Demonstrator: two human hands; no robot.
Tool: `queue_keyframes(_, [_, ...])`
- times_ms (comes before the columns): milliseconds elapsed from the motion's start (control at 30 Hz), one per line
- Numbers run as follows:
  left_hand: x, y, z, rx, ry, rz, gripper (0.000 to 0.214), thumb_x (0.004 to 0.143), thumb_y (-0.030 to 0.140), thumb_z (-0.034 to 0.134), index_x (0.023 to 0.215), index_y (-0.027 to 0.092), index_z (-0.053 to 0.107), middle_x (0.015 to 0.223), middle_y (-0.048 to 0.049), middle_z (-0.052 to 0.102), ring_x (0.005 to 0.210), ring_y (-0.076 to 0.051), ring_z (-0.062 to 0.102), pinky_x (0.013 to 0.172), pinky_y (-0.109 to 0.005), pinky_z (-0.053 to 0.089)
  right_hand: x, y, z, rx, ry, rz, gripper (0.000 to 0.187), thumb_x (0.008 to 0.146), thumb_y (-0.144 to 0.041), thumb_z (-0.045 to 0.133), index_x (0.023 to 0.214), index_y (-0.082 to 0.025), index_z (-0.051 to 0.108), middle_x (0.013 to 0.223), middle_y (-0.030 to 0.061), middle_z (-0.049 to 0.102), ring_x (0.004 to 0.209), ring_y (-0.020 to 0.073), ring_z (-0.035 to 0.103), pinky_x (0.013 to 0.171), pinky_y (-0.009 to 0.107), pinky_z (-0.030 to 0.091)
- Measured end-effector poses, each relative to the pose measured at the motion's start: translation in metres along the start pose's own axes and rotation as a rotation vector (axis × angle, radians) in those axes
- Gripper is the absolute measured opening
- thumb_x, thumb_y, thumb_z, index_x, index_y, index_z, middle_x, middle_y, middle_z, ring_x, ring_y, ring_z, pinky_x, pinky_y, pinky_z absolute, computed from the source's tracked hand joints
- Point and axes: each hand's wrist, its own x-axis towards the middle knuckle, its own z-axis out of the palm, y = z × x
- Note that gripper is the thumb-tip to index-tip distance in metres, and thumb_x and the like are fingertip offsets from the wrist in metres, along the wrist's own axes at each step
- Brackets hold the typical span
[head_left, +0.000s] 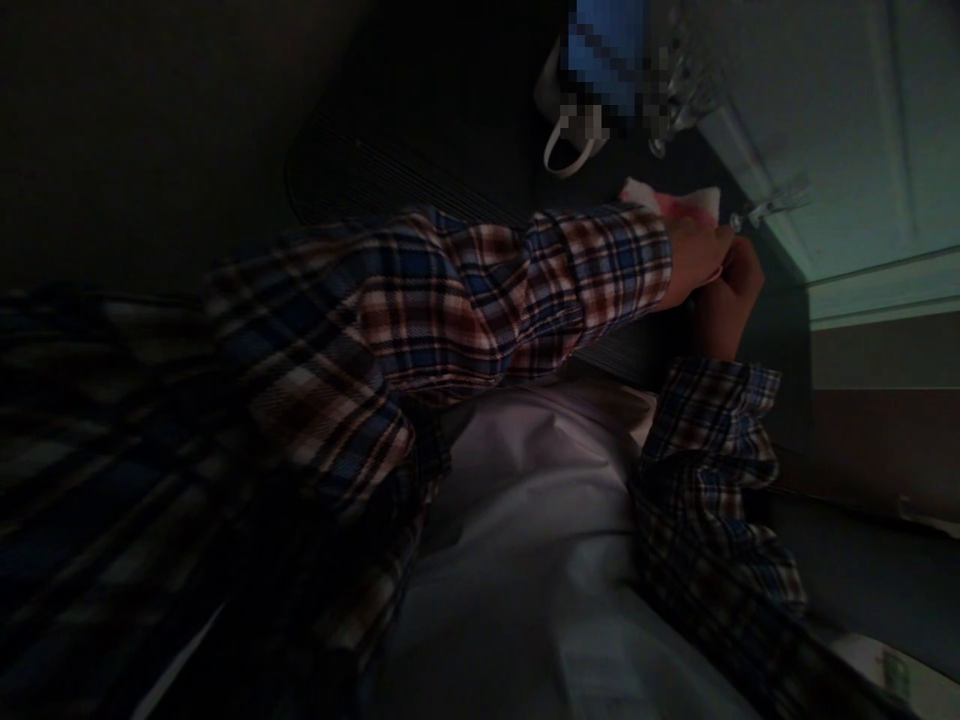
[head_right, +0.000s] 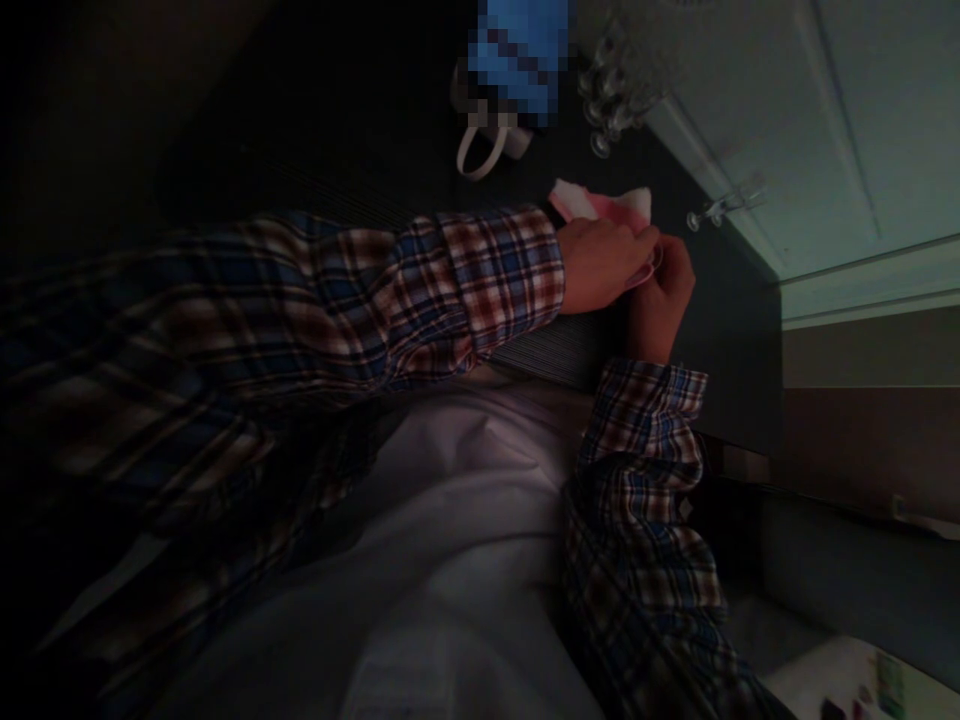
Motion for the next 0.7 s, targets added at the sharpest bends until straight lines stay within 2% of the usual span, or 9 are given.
queue_keyframes(100, [0.0004,0.0000,0.0010,-0.018,0.025,-0.011,0.047,0.098,0.024,0.026,0.138,0.007,0.043,0.126,-0.0175,0.052,0.122,-0.026,0.051,0.102,-0.048,0.042,-0.0004,-0.0008,0.0003,-0.005,-0.001,-0.003,0.040,0.068,-0.044,0.058,0.072,-0.009,0.040,0.069,-0.0020,0.039,0.067,0.0001,0.032,0.065,0.016,0.027])
queue_keyframes(233, [-0.0017,0.0030,-0.0018,-0.024,0.018,-0.011,0.046,0.098,0.022,0.028,0.137,0.004,0.044,0.122,-0.0180,0.054,0.125,-0.024,0.050,0.105,-0.039,0.041,-0.0010,-0.0032,0.0011,-0.014,0.003,-0.018,0.038,0.068,-0.042,0.057,0.071,-0.009,0.039,0.069,-0.0016,0.039,0.067,0.0005,0.032,0.065,0.016,0.026])
queue_keyframes(367, [-0.0033,0.0042,-0.0022,-0.017,0.035,-0.022,0.046,0.098,0.024,0.029,0.136,0.004,0.044,0.122,-0.0183,0.054,0.125,-0.022,0.050,0.108,-0.036,0.040,-0.0007,-0.0023,0.0007,-0.037,-0.007,-0.006,0.037,0.069,-0.044,0.055,0.073,-0.009,0.041,0.071,-0.0012,0.042,0.069,0.0010,0.034,0.067,0.016,0.028])
queue_keyframes(500, [-0.0043,0.0034,-0.0018,-0.019,0.028,-0.029,0.046,0.098,0.024,0.028,0.136,0.005,0.044,0.123,-0.0189,0.054,0.122,-0.023,0.053,0.103,-0.039,0.044,-0.0010,0.0000,-0.0001,-0.039,-0.003,0.000,0.036,0.070,-0.042,0.056,0.073,-0.009,0.041,0.072,-0.0011,0.042,0.069,0.0009,0.033,0.067,0.016,0.028])
queue_keyframes(700, [-0.0049,0.0049,-0.0047,-0.028,0.004,-0.052,0.046,0.098,0.024,0.028,0.139,0.008,0.043,0.128,-0.0181,0.051,0.125,-0.024,0.051,0.104,-0.039,0.044,-0.0011,-0.0003,0.0001,-0.024,-0.016,0.007,0.030,0.071,-0.035,0.054,0.075,-0.009,0.040,0.072,-0.0013,0.040,0.069,0.0006,0.032,0.068,0.016,0.028])
